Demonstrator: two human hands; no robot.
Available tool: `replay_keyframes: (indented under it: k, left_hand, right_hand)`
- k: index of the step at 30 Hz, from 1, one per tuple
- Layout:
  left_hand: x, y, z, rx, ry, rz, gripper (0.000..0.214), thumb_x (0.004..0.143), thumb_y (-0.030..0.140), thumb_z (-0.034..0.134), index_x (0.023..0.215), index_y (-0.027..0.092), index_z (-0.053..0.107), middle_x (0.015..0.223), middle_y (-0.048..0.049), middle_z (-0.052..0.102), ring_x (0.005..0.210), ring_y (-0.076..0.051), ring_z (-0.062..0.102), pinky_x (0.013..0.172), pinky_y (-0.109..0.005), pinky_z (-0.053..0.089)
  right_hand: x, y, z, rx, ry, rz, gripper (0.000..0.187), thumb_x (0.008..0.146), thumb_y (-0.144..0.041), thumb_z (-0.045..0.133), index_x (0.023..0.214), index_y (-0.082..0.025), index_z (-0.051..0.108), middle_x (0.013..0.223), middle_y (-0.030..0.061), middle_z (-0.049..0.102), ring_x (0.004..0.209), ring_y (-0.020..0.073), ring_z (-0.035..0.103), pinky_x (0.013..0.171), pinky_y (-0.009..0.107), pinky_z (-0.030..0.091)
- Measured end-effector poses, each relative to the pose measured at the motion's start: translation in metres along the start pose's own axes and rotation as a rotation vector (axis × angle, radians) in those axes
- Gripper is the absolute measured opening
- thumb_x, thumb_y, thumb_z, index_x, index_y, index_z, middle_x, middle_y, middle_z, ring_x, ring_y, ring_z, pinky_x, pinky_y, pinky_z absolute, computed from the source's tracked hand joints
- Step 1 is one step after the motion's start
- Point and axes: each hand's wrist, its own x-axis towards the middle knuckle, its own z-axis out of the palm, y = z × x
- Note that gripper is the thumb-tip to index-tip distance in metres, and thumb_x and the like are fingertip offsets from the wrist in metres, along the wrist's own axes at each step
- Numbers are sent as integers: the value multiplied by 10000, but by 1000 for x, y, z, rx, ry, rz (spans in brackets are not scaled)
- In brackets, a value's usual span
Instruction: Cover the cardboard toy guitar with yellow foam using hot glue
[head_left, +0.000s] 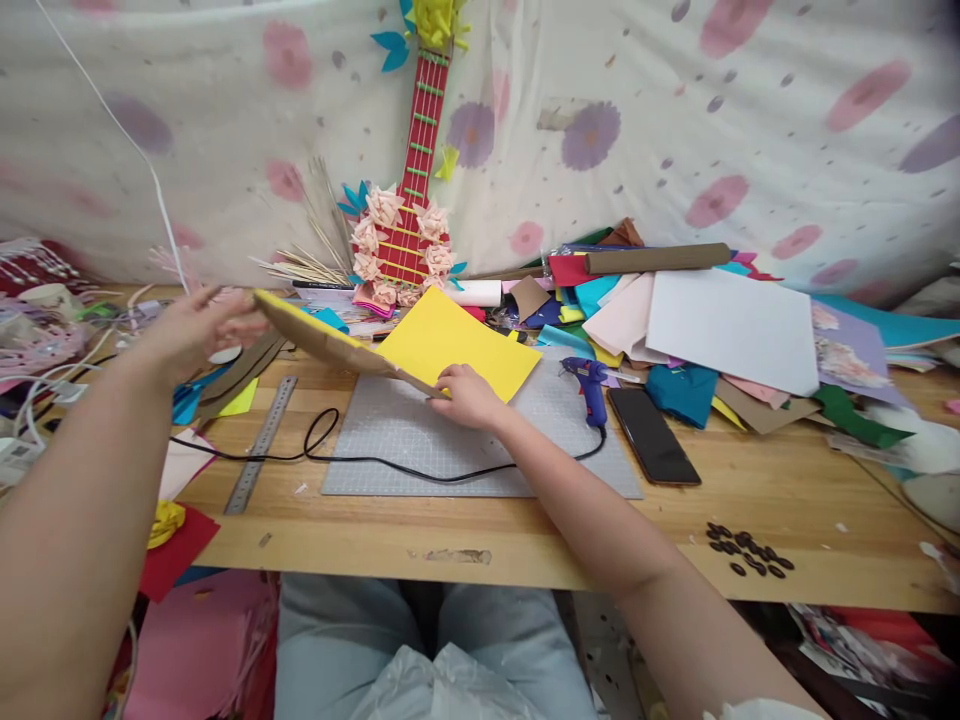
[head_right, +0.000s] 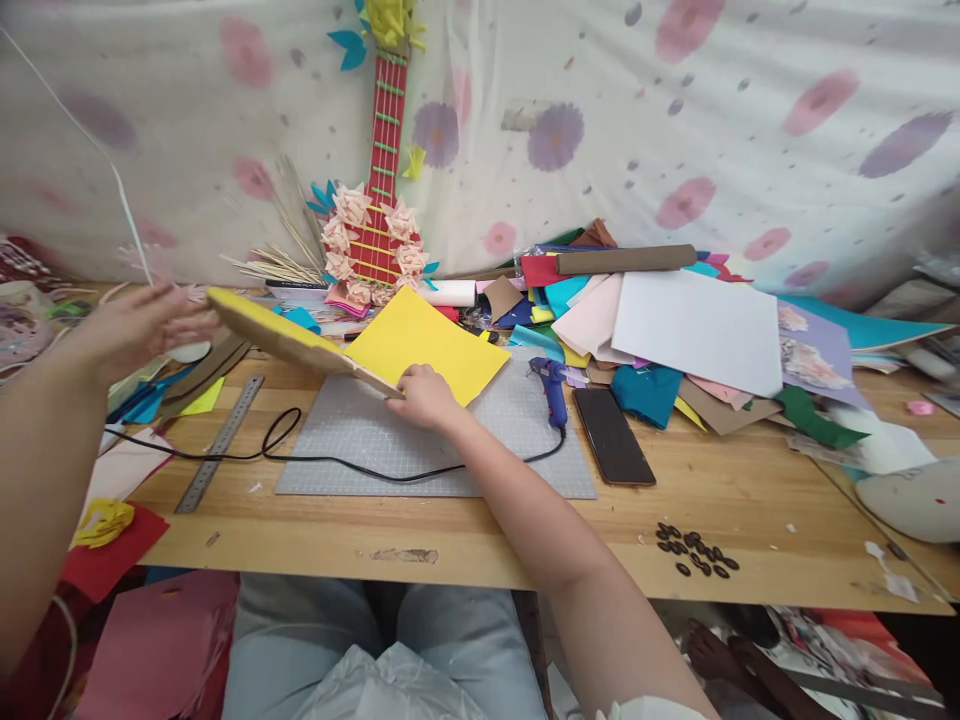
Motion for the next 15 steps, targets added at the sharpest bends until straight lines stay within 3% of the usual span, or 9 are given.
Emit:
replay_keyframes:
  k: [1, 2, 5, 7, 9, 11, 13, 15]
  left_hand:
    - [3, 9, 3, -151, -55, 51, 210, 866, 379, 529, 951, 188, 512, 972, 5, 681, 840, -106, 633, 819, -358, 486]
    - [6, 15, 8, -260, -17, 104, 147, 905, 327, 468, 986, 206, 490, 1014, 19, 670, 857, -86, 625, 832, -344, 482]
    - [11, 13, 41, -354, 314, 230, 202, 843, 111, 484, 1036, 171, 482, 986, -11, 648, 739, -60, 596, 800, -301, 485]
    - [7, -2, 75, -256, 371, 276, 200, 778, 58, 504, 953, 152, 532, 922, -10, 636, 706, -66, 567, 781, -270, 485]
    - [-4, -24, 112, -31, 191, 332, 174, 712, 56, 557, 845, 163, 594, 878, -16, 639, 818, -112, 592, 865, -277, 460]
    - [-19, -44, 146, 191, -104, 400, 157, 703, 108, 581, 831, 177, 642, 964, -53, 661, 1001, -178, 588, 977, -324, 404]
    - [-33, -60, 172, 420, -397, 504, 275, 770, 219, 552, 1029, 190, 639, 1262, -86, 566, 1221, -216, 472, 1066, -369, 315]
    - [-42, -69, 189, 674, -593, 568, 449, 839, 338, 490, 1252, 166, 520, 1457, -122, 355, 1366, -245, 274, 1111, -415, 220]
  right_hand:
    - [1, 3, -8, 105, -11, 0, 225, 814, -339, 569, 886, -154, 675, 1090, 115, 611, 1050, 243, 523, 860, 345, 412]
    - [1, 8, -16, 207, -23, 1, 217, 821, -333, 552, 863, -159, 674, 1059, 95, 623, 1013, 225, 545, 840, 329, 422]
    - [-4, 25, -39, 471, -43, 92, 245, 821, -370, 531, 862, -163, 657, 937, 53, 649, 840, 188, 597, 720, 299, 457]
    - [-9, 39, -48, 644, -47, 194, 274, 817, -393, 531, 912, -161, 643, 900, 53, 658, 776, 176, 609, 667, 289, 474]
    - [-12, 52, -51, 768, -23, 274, 266, 821, -347, 528, 989, -164, 624, 903, 60, 667, 753, 167, 618, 645, 281, 490]
    - [-14, 63, -50, 786, 45, 321, 280, 822, -282, 517, 1070, -183, 601, 952, 64, 671, 767, 166, 626, 650, 281, 500]
    - [-14, 72, -45, 708, 133, 346, 304, 816, -249, 514, 1104, -192, 593, 1020, 71, 667, 827, 180, 628, 700, 304, 507]
    - [-15, 79, -40, 644, 202, 328, 308, 808, -238, 519, 1098, -178, 602, 1091, 82, 652, 921, 200, 617, 792, 340, 499]
